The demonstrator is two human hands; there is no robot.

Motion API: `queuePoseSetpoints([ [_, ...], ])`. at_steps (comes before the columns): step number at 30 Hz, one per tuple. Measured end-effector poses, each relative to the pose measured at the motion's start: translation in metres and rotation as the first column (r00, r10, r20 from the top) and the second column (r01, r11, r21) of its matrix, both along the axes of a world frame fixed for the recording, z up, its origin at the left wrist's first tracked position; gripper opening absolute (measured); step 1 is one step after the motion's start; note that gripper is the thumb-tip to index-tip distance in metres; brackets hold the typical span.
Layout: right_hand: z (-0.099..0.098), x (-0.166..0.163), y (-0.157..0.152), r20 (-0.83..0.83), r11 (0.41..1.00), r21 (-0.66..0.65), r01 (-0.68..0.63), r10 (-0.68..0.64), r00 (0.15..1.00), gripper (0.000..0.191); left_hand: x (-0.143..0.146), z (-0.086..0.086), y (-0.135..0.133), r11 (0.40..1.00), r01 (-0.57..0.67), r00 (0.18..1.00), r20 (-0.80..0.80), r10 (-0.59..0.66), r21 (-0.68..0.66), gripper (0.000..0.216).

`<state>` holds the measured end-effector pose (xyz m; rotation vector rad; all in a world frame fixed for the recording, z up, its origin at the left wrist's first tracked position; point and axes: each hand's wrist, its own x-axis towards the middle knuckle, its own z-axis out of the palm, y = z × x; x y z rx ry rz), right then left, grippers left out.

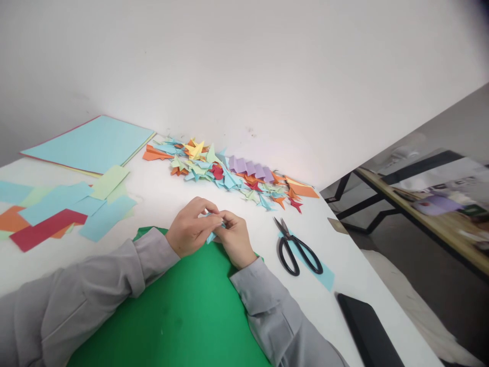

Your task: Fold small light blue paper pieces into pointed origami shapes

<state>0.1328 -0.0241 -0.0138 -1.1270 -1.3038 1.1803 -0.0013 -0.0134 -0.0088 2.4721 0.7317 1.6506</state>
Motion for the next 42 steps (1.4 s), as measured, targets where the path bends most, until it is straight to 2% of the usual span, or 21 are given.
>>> queuePoseSetpoints([
  [9,-0.004,0.001,0.0,0.012,1.0,-0.016,-0.026,0.026,1.0,0.013,-0.001,0.005,-0.003,1.0,0.0,1.0,-0.011,0.0,-0.023,0.011],
  [20,-0.007,0.002,0.003,0.025,0.996,0.06,-0.069,0.068,0.997,0.023,0.002,0.007,-0.005,1.0,0.02,0.999,0.033,-0.02,0.002,0.011],
  [25,-0.003,0.001,0.002,0.053,1.0,-0.008,-0.021,0.021,0.998,0.013,-0.001,0.003,-0.002,0.995,0.025,0.997,0.079,-0.018,-0.093,0.01],
  [28,0.0,0.0,0.002,0.017,0.999,0.022,0.037,-0.038,0.999,0.007,-0.002,0.003,-0.002,0.983,0.037,0.991,0.133,-0.013,-0.182,0.019],
  [31,0.002,0.0,0.002,-0.02,0.999,0.011,0.051,-0.05,0.999,0.008,-0.001,0.004,-0.003,0.976,0.033,0.992,0.124,-0.006,-0.216,0.022],
  [35,0.002,0.0,0.001,-0.005,0.999,-0.028,0.034,-0.035,0.999,0.011,0.001,0.003,-0.002,0.978,-0.002,0.998,0.061,0.016,-0.209,0.025],
  [42,0.002,0.0,0.0,0.053,1.0,0.008,0.008,-0.009,0.999,0.002,0.0,-0.001,-0.001,0.993,0.006,0.998,0.06,0.001,-0.117,0.013],
])
